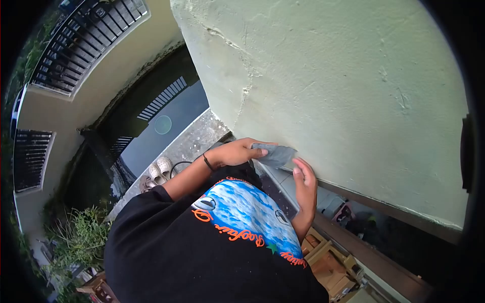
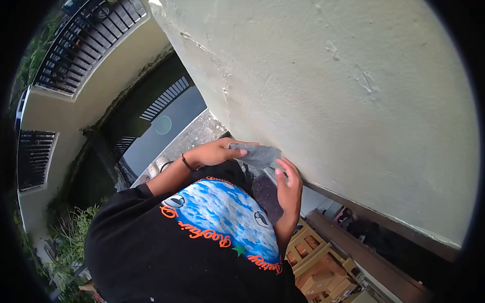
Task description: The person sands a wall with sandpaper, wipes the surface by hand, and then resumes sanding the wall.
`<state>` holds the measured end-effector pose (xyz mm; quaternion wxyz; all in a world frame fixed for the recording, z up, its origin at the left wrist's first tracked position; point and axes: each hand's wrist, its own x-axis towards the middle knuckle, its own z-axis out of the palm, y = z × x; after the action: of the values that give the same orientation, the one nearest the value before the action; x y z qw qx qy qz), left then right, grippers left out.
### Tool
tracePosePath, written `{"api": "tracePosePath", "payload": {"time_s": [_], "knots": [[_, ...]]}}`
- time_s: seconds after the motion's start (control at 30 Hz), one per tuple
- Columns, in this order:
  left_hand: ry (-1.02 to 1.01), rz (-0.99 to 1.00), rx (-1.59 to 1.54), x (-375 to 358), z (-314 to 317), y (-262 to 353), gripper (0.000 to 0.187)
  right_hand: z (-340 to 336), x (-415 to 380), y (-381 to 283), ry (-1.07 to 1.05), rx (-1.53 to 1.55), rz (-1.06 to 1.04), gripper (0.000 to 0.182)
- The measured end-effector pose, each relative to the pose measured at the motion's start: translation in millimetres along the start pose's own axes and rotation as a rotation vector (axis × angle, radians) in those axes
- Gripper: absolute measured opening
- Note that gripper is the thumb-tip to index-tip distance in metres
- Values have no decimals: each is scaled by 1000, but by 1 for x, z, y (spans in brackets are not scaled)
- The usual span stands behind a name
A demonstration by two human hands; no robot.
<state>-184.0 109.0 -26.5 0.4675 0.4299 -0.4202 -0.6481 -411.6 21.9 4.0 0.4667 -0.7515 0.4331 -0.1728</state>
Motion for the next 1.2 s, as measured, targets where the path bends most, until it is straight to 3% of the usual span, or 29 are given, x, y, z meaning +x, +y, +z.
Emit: {"api": "tracePosePath", "payload": {"time_s": [0.13, 0.17, 0.3, 0.33, 0.37, 0.4, 0.43, 0.5, 0.53, 0.57, 0.7, 0.8, 0.87, 1.0, 1.1, 1.2], "knots": [[344, 97, -126, -48, -4, 18, 45, -58, -21, -60, 3, -35, -450, 37], [443, 58, -155, -62, -8, 27, 46, -70, -28, -64, 103, 33, -567, 36], [1063, 462, -59, -96, -25, 60, 48, -109, -36, -97, 577, 208, -1049, 40], [1085, 470, -58, -95, -33, 57, 48, -108, -34, -111, 829, 314, -1145, 39], [1333, 540, 104, -86, -42, 51, 48, -98, -29, -133, 1130, 350, -1215, 38], [1574, 603, 275, -75, -49, 45, 48, -96, -27, -136, 1137, 304, -1229, 38], [1548, 548, 290, -66, -50, 42, 48, -95, -25, -138, 1142, 253, -1245, 39], [1428, 551, 294, -34, -44, 34, 53, -101, 3, -127, 1394, -147, -1328, 37], [1343, 572, 345, -14, -39, 30, 55, -78, 11, -136, 1386, -86, -1213, 34], [1285, 584, 428, 4, -35, 25, 55, -76, 15, -138, 1443, -421, -1146, 33], [1213, 603, 541, 54, -44, 23, 62, -84, 27, -127, 1518, -493, -1058, 29], [1352, 649, 618, 66, -66, 18, 63, -80, 36, -127, 1550, -566, -1003, 28], [1402, 713, 485, 64, -101, 22, 62, -74, 38, -135, 1546, -535, -1041, 31], [1591, 630, 139, 60, -180, 45, 57, -68, 39, -143, 1553, -486, -1090, 35], [1590, 645, 100, 56, -180, 42, 58, -68, 41, -146, 1587, -478, -1082, 35], [1447, 704, 364, 69, -101, 15, 60, -68, 43, -145, 1610, -494, -1049, 35]]}}
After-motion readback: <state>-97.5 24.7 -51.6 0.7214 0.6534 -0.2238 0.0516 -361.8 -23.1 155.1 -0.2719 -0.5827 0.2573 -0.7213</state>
